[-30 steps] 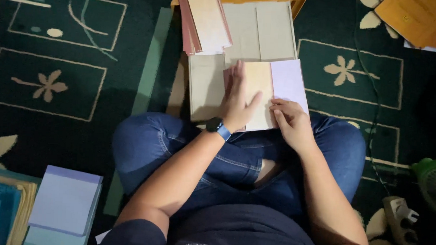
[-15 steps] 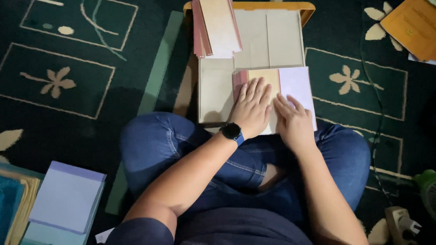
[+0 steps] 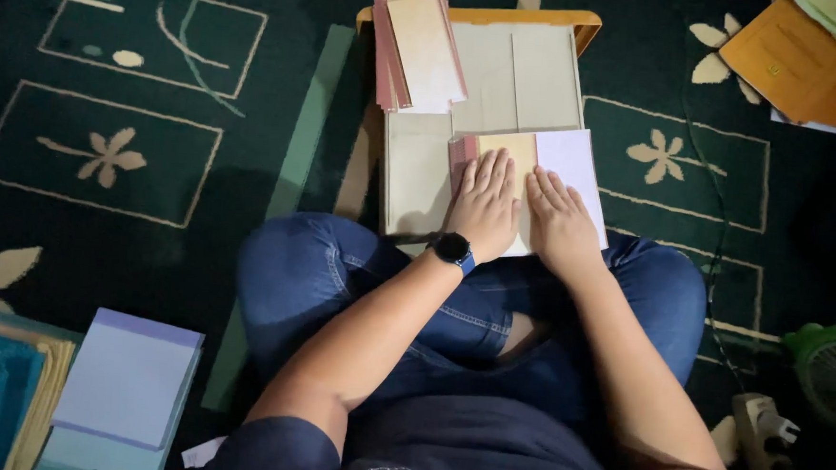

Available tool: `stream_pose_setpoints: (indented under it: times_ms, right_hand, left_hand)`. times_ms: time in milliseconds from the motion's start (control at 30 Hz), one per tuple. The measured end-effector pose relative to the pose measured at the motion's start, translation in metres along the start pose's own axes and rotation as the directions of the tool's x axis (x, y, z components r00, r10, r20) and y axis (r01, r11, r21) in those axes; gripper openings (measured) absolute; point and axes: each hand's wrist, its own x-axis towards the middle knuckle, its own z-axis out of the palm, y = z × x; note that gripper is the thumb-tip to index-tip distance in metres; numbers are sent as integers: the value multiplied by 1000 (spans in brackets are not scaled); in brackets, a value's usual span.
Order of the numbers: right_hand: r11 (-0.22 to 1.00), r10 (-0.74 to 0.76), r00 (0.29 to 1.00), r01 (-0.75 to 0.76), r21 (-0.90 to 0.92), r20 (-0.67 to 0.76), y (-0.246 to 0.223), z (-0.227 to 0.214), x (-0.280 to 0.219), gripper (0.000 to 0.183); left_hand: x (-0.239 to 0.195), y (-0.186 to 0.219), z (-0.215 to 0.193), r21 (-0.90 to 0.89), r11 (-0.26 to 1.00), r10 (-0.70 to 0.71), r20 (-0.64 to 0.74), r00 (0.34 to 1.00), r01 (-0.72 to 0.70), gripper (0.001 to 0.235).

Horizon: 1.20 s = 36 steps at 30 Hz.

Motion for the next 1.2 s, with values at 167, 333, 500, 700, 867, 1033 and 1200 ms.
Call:
stream_pose_setpoints:
  times_ms: [167, 333, 500, 700, 867, 1033, 1200]
  right_hand:
    - [999, -17, 986, 12, 32, 166, 23, 12, 29, 69]
    - [997, -4, 983, -11, 75, 185, 21, 8, 55, 69]
    - [997, 4, 990, -14, 70, 140, 15, 11, 18, 69]
    - [996, -30, 991, 18, 91, 131, 17, 15, 23, 68]
    - [998, 54, 974, -59, 16, 218, 11, 12, 57, 64]
    - [981, 191, 922, -183, -58, 335, -14, -14, 37, 67]
    - [969, 237, 888, -246, -30, 394, -16, -15, 19, 69]
  left_hand:
    - [1, 0, 12, 10, 1000, 13, -60, 998, -12, 64]
    - [2, -4, 11, -9, 1000, 12, -103, 995, -13, 63]
    - [3, -4, 13, -8, 1000, -10, -83, 997, 9, 61]
    - [2, -2, 11, 5, 1000, -12, -71, 997, 12, 61]
    - [3, -6, 7, -37, 999, -10, -63, 998, 8, 60]
    - [1, -5, 0, -45, 998, -38, -45, 998, 35, 59]
    - [-1, -1, -1, -43, 997, -63, -67, 996, 60, 61]
